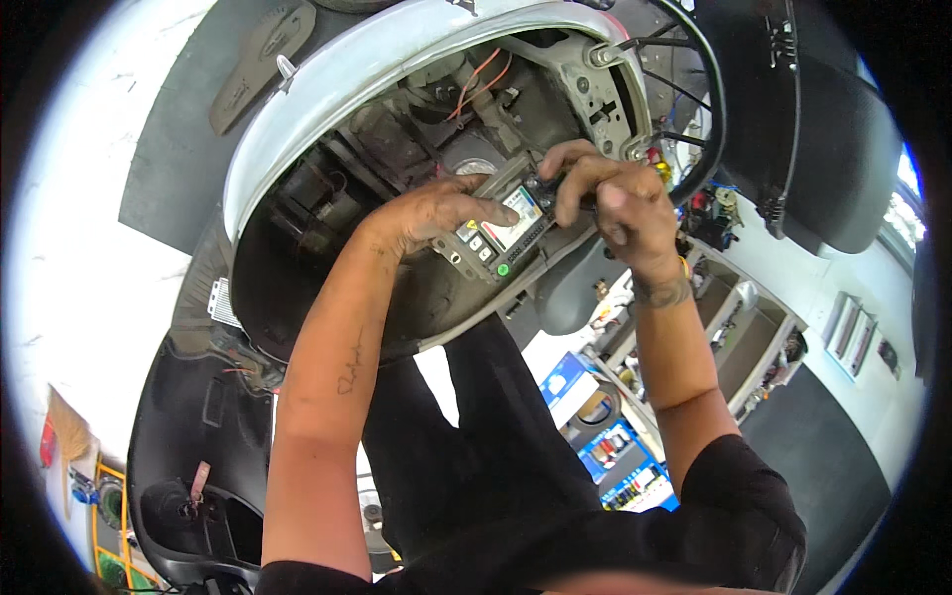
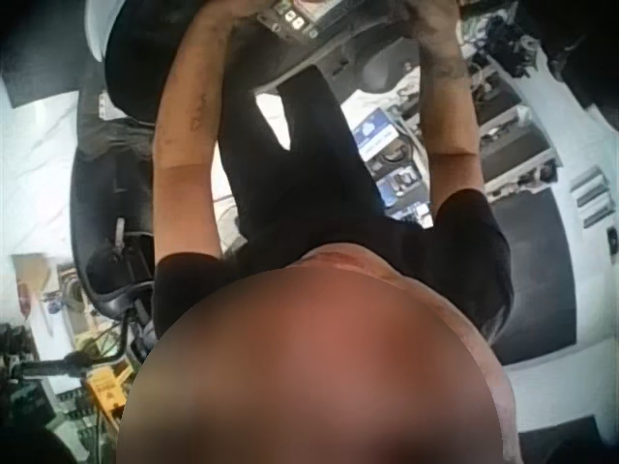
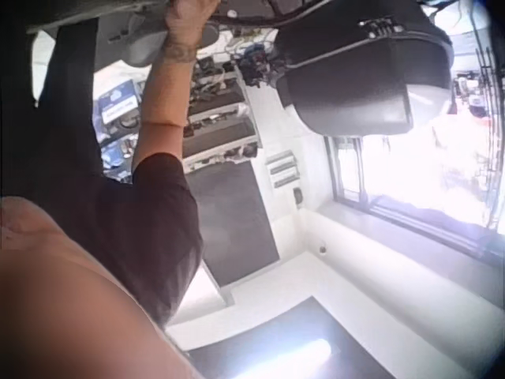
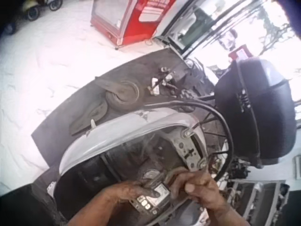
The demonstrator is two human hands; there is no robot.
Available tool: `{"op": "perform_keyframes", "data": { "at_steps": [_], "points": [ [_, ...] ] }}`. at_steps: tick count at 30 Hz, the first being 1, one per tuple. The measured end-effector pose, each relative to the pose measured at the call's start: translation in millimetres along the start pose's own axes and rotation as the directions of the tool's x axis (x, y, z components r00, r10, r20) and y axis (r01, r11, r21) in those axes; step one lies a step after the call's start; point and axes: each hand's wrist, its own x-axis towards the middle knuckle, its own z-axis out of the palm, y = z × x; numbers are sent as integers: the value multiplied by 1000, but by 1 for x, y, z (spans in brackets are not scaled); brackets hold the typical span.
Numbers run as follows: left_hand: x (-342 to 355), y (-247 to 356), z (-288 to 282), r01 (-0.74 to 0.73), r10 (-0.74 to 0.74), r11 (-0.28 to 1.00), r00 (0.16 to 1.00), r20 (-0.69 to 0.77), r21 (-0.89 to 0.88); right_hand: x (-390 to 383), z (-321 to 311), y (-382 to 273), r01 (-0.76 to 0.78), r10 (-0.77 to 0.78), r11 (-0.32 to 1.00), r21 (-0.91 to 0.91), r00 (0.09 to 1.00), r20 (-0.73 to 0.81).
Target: The person works on the internal components of a motorcycle, using a screwdriver to tighten screws and adjust wiring. They handle the battery and other electrical parts, ensuring connections are secure.
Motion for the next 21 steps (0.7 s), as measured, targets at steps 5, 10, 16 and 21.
{"op": "perform_keyframes", "data": {
  "at_steps": [5,10,16,21],
  "points": [
    [4,0,-12,308,-275,836,951,139,-455,34,-11,25,20,-165,925,379,921,353],
    [17,-14,-14,262,-200,799,965,172,-542,38,-3,28,-59,-6,969,238,965,263],
    [15,-34,1,169,-171,841,984,44,-513,44,6,38,-198,101,881,430,966,238],
    [14,-35,6,145,-166,812,986,15,-565,39,23,32,-205,233,884,420,972,-16]
  ]
}}
